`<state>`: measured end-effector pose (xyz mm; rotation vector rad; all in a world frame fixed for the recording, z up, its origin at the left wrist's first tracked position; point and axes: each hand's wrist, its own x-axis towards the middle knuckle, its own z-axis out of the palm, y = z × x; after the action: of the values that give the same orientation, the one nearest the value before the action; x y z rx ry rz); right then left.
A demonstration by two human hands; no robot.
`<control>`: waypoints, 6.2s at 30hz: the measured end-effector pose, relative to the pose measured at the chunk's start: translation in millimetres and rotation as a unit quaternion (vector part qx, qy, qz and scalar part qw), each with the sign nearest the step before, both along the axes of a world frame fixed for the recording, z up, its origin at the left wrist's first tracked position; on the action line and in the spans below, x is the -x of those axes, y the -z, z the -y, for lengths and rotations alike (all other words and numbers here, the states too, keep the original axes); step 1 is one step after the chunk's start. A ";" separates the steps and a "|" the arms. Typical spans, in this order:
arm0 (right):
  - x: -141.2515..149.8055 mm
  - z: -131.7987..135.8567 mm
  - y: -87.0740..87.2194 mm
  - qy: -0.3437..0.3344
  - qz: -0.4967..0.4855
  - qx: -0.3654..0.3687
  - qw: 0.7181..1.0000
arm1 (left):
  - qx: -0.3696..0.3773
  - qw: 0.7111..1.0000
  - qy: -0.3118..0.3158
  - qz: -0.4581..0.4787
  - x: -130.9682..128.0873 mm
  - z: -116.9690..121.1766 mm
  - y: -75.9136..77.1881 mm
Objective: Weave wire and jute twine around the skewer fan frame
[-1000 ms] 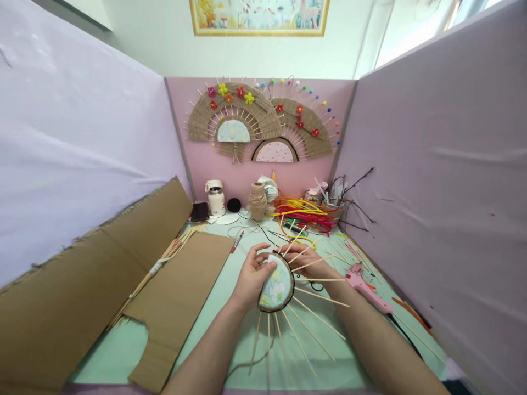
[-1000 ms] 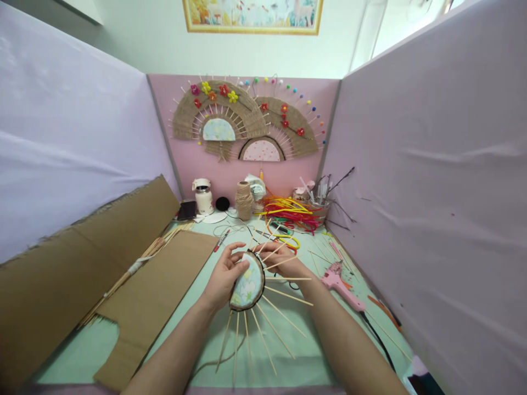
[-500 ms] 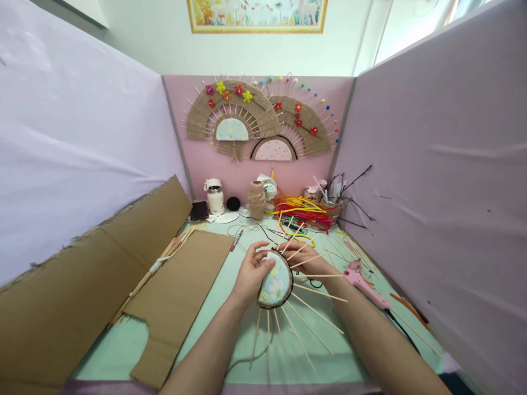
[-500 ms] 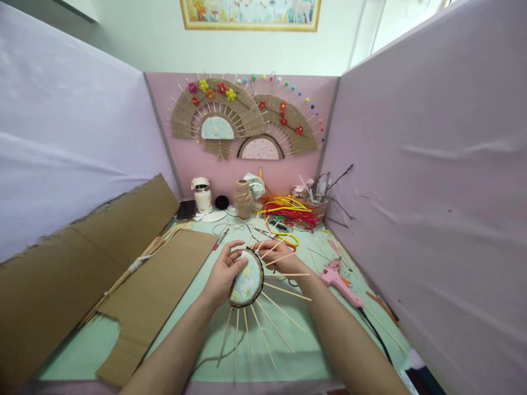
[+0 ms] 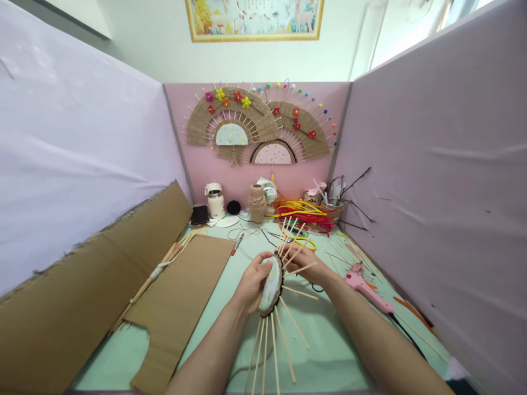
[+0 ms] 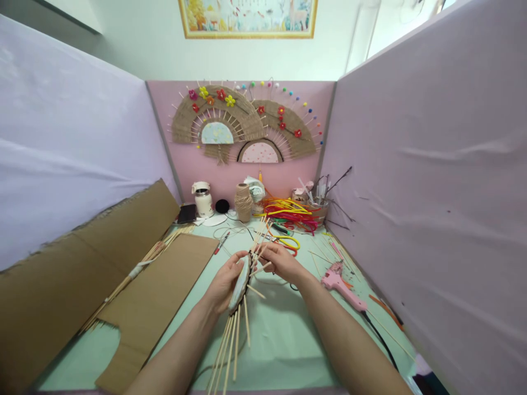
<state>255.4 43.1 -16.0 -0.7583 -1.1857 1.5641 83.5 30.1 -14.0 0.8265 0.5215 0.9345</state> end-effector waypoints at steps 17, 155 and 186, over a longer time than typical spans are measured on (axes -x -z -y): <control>20.2 6.0 9.8 -0.006 -0.044 0.070 0.997 | 0.126 0.985 0.115 0.015 8.1 -17.6 16.4; -19.4 0.6 -10.8 0.409 0.385 -0.289 0.775 | 0.106 0.991 0.085 0.005 13.4 -26.5 2.6; -42.1 -6.7 -11.1 0.229 0.274 -0.083 0.930 | 0.191 0.979 0.034 0.063 25.4 -35.7 -8.6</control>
<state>297.4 49.9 -5.0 -1.3034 -1.3858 0.8701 58.0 65.8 -5.4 0.4327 0.5366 0.7849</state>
